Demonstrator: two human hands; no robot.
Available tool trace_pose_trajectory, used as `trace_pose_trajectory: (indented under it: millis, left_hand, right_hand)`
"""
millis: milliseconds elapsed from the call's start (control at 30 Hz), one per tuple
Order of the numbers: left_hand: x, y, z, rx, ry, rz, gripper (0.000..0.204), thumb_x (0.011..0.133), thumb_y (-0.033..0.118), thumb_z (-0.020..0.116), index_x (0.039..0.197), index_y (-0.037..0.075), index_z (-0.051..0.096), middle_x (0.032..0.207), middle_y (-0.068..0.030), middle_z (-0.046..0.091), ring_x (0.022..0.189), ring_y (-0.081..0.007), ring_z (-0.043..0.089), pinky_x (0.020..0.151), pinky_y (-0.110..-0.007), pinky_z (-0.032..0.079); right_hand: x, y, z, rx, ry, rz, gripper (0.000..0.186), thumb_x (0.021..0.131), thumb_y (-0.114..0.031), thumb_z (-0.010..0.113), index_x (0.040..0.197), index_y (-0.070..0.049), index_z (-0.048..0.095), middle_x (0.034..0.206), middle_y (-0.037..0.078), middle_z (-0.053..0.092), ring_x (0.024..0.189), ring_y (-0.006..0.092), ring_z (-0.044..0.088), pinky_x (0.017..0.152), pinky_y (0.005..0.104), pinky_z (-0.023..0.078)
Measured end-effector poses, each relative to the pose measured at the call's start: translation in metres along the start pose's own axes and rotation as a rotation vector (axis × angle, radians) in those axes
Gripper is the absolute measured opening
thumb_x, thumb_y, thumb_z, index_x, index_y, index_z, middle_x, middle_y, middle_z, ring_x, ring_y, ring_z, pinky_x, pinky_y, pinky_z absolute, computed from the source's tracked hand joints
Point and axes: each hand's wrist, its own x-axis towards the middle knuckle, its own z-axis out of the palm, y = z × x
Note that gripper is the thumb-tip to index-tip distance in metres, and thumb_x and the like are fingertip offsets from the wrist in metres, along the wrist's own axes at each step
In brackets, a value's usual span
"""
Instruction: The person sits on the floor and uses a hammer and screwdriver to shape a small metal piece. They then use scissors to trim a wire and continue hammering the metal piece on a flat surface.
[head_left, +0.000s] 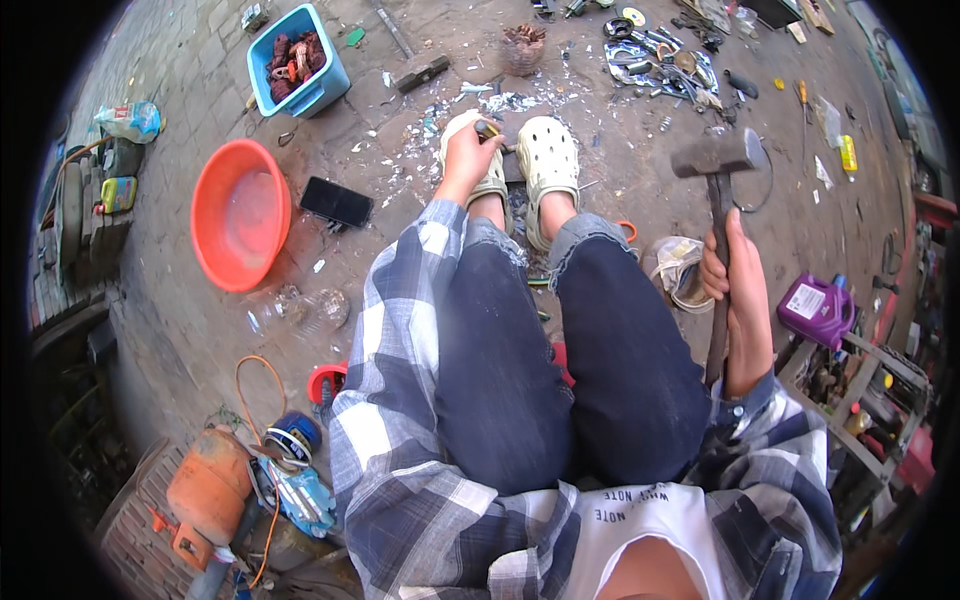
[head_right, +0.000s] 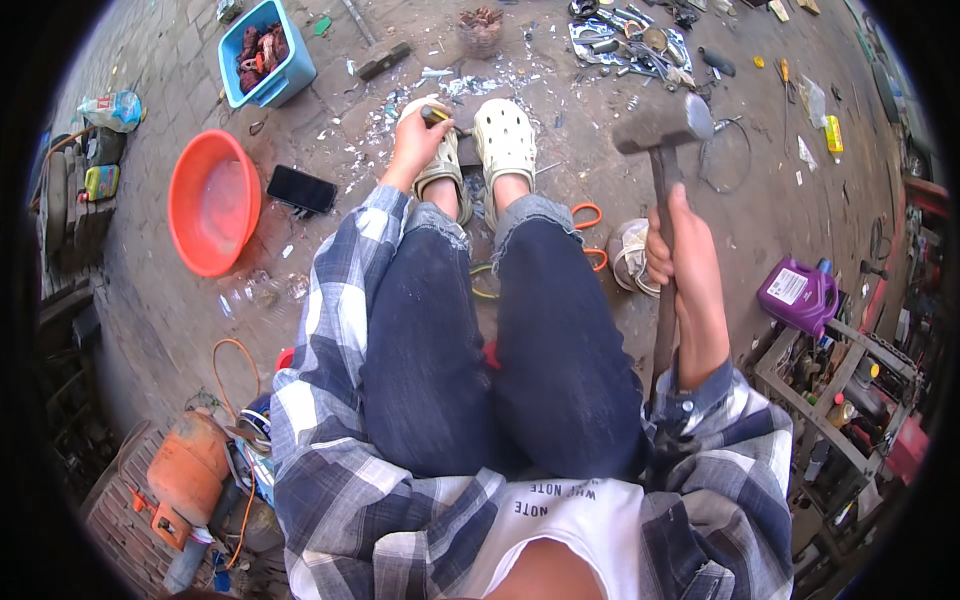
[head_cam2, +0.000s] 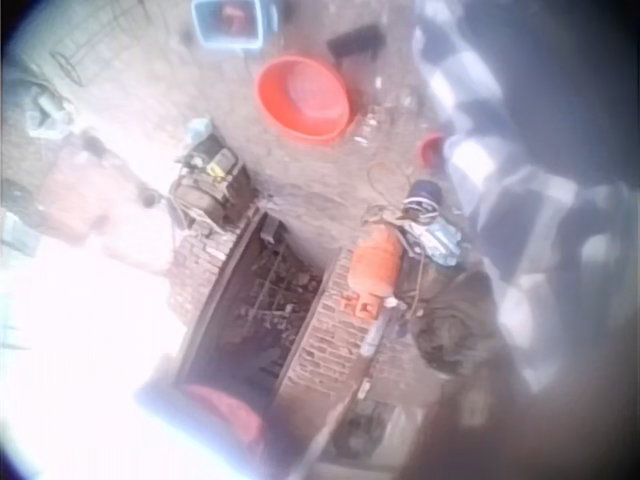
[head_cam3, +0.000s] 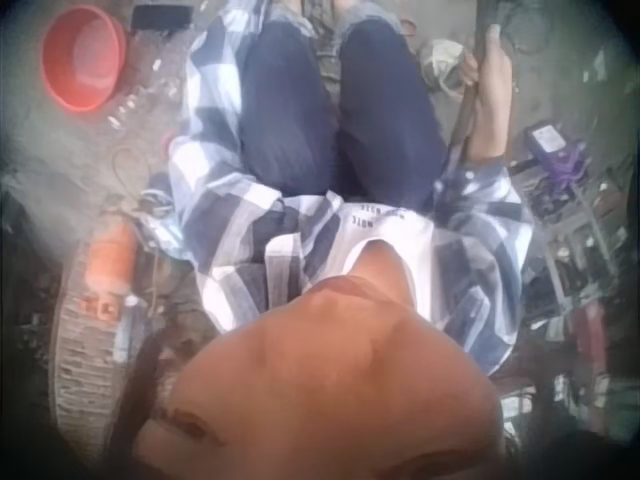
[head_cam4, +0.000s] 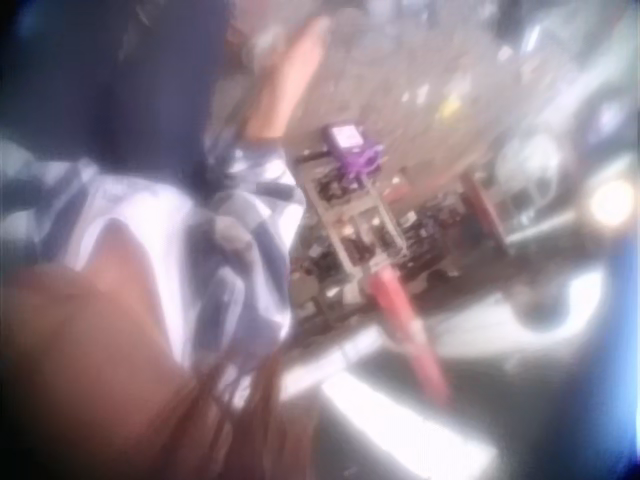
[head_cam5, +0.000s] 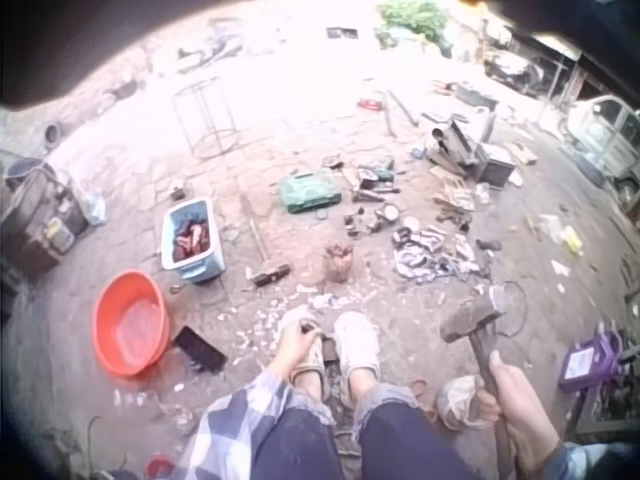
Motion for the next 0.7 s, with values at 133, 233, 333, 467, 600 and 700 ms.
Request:
trace_pose_trajectory:
  millis: [133, 233, 333, 467, 600, 700]
  left_hand:
    - [-0.002, -0.017, 0.001, -0.035, 0.148, -0.064, 0.019, 0.077, 0.009, 0.075, 0.094, 0.004, 0.068, 0.089, -0.0088, 0.070, 0.083, -0.0176, 0.067, 0.074, -0.030, 0.051]
    - [-0.011, -0.015, 0.013, -0.210, 0.161, -0.095, 0.017, 0.080, 0.006, 0.072, 0.096, 0.003, 0.067, 0.092, -0.0056, 0.070, 0.087, -0.0123, 0.065, 0.076, -0.027, 0.050]
    - [-0.016, -0.004, 0.020, -0.334, 0.154, -0.130, 0.017, 0.084, 0.003, 0.069, 0.100, 0.003, 0.067, 0.095, -0.0048, 0.069, 0.088, -0.0111, 0.063, 0.078, -0.026, 0.049]
    - [-0.032, -0.010, 0.010, -0.395, 0.213, -0.116, 0.018, 0.084, 0.002, 0.069, 0.102, 0.003, 0.065, 0.093, -0.0040, 0.068, 0.086, -0.0091, 0.062, 0.077, -0.025, 0.049]
    - [-0.033, -0.004, 0.025, -0.479, 0.247, -0.063, 0.020, 0.083, 0.002, 0.070, 0.102, 0.003, 0.066, 0.092, -0.0031, 0.068, 0.085, -0.0075, 0.060, 0.076, -0.023, 0.048]
    - [-0.036, -0.009, 0.020, -0.451, 0.265, -0.047, 0.019, 0.082, 0.002, 0.071, 0.101, 0.003, 0.066, 0.090, -0.0029, 0.068, 0.082, -0.0074, 0.060, 0.075, -0.023, 0.049]
  right_hand:
    - [0.054, -0.017, 0.031, -0.132, -0.135, -0.195, 0.037, 0.099, -0.041, 0.051, 0.079, -0.009, 0.048, 0.051, -0.006, 0.036, 0.039, 0.0033, 0.030, 0.037, 0.0212, 0.023]
    - [0.112, -0.029, 0.045, -0.464, -0.161, -0.580, 0.037, 0.095, -0.037, 0.059, 0.077, -0.006, 0.052, 0.053, -0.001, 0.044, 0.044, 0.0067, 0.043, 0.042, 0.0245, 0.032]
    - [0.167, -0.041, 0.073, -1.019, 0.079, -0.856, 0.048, 0.088, -0.048, 0.063, 0.077, -0.002, 0.058, 0.061, 0.011, 0.056, 0.058, 0.0228, 0.058, 0.054, 0.0360, 0.044]
    - [0.230, -0.019, 0.125, -1.201, 0.009, -0.753, 0.056, 0.084, -0.056, 0.063, 0.080, -0.001, 0.064, 0.065, 0.017, 0.060, 0.062, 0.0318, 0.061, 0.058, 0.0403, 0.045]
    - [0.254, -0.005, 0.140, -0.838, -0.069, -0.971, 0.052, 0.092, -0.047, 0.058, 0.072, 0.001, 0.059, 0.054, 0.003, 0.050, 0.051, 0.0116, 0.050, 0.047, 0.0307, 0.037]
    - [0.240, 0.004, 0.159, -0.213, -0.393, -0.577, 0.054, 0.099, -0.048, 0.042, 0.071, -0.005, 0.058, 0.055, -0.002, 0.050, 0.052, 0.0036, 0.045, 0.046, 0.0202, 0.034]
